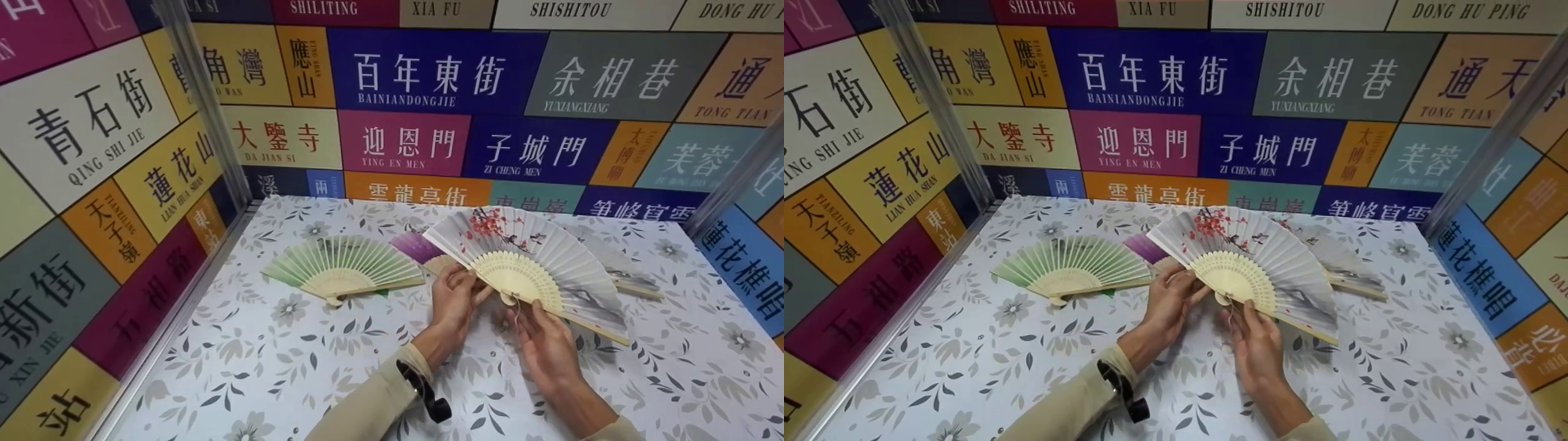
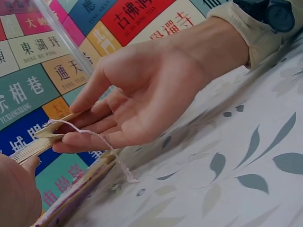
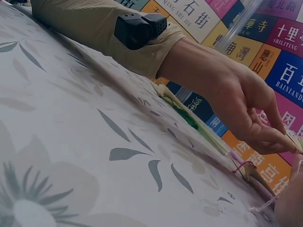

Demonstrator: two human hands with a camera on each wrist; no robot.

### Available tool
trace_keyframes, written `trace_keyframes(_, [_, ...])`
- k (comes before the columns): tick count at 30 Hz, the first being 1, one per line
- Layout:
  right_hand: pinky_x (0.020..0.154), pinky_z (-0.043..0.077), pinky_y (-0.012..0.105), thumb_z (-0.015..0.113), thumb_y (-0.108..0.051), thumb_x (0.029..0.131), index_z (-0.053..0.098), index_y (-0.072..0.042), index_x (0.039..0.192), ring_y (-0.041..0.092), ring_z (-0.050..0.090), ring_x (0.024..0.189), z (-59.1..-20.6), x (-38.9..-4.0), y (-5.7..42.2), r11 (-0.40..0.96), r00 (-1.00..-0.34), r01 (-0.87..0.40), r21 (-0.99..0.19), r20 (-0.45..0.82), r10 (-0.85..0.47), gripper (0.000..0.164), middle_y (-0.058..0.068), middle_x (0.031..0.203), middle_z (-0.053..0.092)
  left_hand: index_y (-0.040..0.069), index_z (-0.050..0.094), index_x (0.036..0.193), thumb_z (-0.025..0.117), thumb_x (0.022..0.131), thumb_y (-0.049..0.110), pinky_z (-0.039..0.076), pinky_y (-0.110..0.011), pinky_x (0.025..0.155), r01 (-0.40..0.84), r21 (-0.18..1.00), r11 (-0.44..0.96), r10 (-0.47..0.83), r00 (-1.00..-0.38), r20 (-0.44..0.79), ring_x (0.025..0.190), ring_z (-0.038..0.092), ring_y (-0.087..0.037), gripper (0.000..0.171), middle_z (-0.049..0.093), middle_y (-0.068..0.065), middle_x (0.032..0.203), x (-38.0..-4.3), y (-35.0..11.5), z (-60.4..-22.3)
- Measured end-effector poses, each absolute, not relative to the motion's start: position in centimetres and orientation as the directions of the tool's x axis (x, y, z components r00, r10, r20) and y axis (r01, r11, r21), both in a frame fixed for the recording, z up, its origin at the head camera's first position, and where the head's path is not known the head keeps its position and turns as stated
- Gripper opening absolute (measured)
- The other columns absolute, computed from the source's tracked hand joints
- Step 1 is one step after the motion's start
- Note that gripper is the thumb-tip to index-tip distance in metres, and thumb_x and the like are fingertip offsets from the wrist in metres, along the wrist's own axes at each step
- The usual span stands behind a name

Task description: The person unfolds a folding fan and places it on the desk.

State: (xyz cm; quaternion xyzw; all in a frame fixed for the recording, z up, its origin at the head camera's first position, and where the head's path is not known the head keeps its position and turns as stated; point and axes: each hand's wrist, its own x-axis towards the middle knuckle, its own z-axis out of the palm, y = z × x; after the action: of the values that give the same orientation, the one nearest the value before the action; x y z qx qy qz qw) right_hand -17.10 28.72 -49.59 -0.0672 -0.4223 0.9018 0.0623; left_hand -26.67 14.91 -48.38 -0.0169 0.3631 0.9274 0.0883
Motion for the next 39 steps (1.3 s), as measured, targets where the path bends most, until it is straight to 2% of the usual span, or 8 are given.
trace_keyframes(4, [0.11, 0.049, 0.022, 0.05, -0.027, 0.106, 0.062, -0.008, 0.124, 0.013, 0.063, 0.116, -49.9, -15.9, 29.6, -0.582, -0.98, -0.039, -0.812, -0.081, 0.179, 0.029, 0.002, 0.124, 0.069, -0.006, 0.052, 0.117, 0.056, 0.097, -0.005, 0.064, -0.042, 0.086, -0.211, 0.713, -0.669, 0.171, -0.977, -0.129, 0.095, 0.069, -0.028, 0.02, 0.062, -0.016, 0.102, -26.0, 15.5, -48.9])
trace_keyframes(11, [0.112, 0.045, 0.018, 0.049, -0.032, 0.106, 0.062, -0.014, 0.123, 0.008, 0.06, 0.122, -50.0, -14.0, 30.7, -0.525, -0.967, 0.055, -0.849, -0.176, 0.183, 0.027, -0.004, 0.122, 0.068, -0.004, 0.05, 0.113, 0.06, 0.091, -0.009, 0.066, -0.041, 0.08, -0.293, 0.761, -0.579, 0.224, -0.955, -0.197, 0.087, 0.072, -0.029, 0.024, 0.062, -0.02, 0.104, -24.7, 15.5, -49.8])
trace_keyframes(16, [0.111, 0.045, 0.017, 0.05, -0.035, 0.105, 0.059, -0.015, 0.119, 0.007, 0.058, 0.12, -49.8, -12.7, 31.1, -0.554, -0.936, 0.152, -0.819, -0.299, 0.186, 0.026, -0.004, 0.12, 0.065, -0.003, 0.051, 0.12, 0.06, 0.092, -0.007, 0.066, -0.038, 0.081, -0.328, 0.787, -0.523, 0.271, -0.939, -0.211, 0.085, 0.074, -0.026, 0.029, 0.066, -0.02, 0.105, -23.5, 15.2, -50.3])
trace_keyframes(21, [0.11, 0.047, 0.019, 0.043, -0.035, 0.108, 0.052, -0.012, 0.125, 0.007, 0.059, 0.116, -49.8, -11.3, 31.3, -0.54, -0.91, 0.215, -0.814, -0.367, 0.192, 0.03, -0.003, 0.118, 0.063, -0.004, 0.054, 0.122, 0.058, 0.096, -0.004, 0.065, -0.035, 0.081, -0.364, 0.809, -0.461, 0.32, -0.919, -0.231, 0.082, 0.074, -0.024, 0.027, 0.069, -0.022, 0.104, -22.4, 14.6, -50.5])
trace_keyframes(26, [0.111, 0.047, 0.019, 0.037, -0.031, 0.109, 0.053, -0.015, 0.122, 0.007, 0.061, 0.114, -50.2, -9.8, 31.6, -0.568, -0.88, 0.263, -0.78, -0.435, 0.19, 0.025, -0.002, 0.114, 0.064, -0.001, 0.057, 0.122, 0.055, 0.097, -0.002, 0.066, -0.031, 0.074, -0.401, 0.836, -0.375, 0.364, -0.893, -0.265, 0.073, 0.072, -0.02, 0.025, 0.069, -0.02, 0.102, -21.4, 13.6, -50.5])
trace_keyframes(28, [0.11, 0.047, 0.019, 0.037, -0.029, 0.109, 0.055, -0.015, 0.119, 0.008, 0.064, 0.112, -50.4, -9.3, 31.8, -0.582, -0.87, 0.273, -0.766, -0.455, 0.191, 0.025, -0.001, 0.112, 0.066, 0.0, 0.056, 0.123, 0.053, 0.099, -0.001, 0.066, -0.03, 0.072, -0.429, 0.834, -0.347, 0.396, -0.873, -0.284, 0.075, 0.074, -0.023, 0.024, 0.071, -0.021, 0.101, -21.0, 13.2, -50.4])
trace_keyframes(35, [0.11, 0.047, 0.019, 0.039, -0.027, 0.109, 0.048, -0.011, 0.13, 0.009, 0.068, 0.108, -50.5, -7.9, 32.8, -0.586, -0.83, 0.348, -0.732, -0.531, 0.171, 0.028, 0.001, 0.105, 0.073, -0.001, 0.056, 0.123, 0.048, 0.101, 0.0, 0.065, -0.036, 0.08, -0.507, 0.815, -0.28, 0.517, -0.795, -0.317, 0.091, 0.075, -0.037, 0.023, 0.072, -0.03, 0.097, -20.1, 12.0, -50.0])
trace_keyframes(39, [0.107, 0.049, 0.017, 0.041, -0.027, 0.109, 0.06, -0.015, 0.114, 0.008, 0.069, 0.105, -50.5, -7.4, 33.1, -0.569, -0.8, 0.396, -0.72, -0.575, 0.172, 0.024, -0.001, 0.104, 0.074, 0.002, 0.055, 0.124, 0.047, 0.101, -0.002, 0.065, -0.038, 0.081, -0.517, 0.817, -0.255, 0.555, -0.77, -0.315, 0.091, 0.076, -0.037, 0.025, 0.072, -0.031, 0.097, -19.7, 11.6, -50.0])
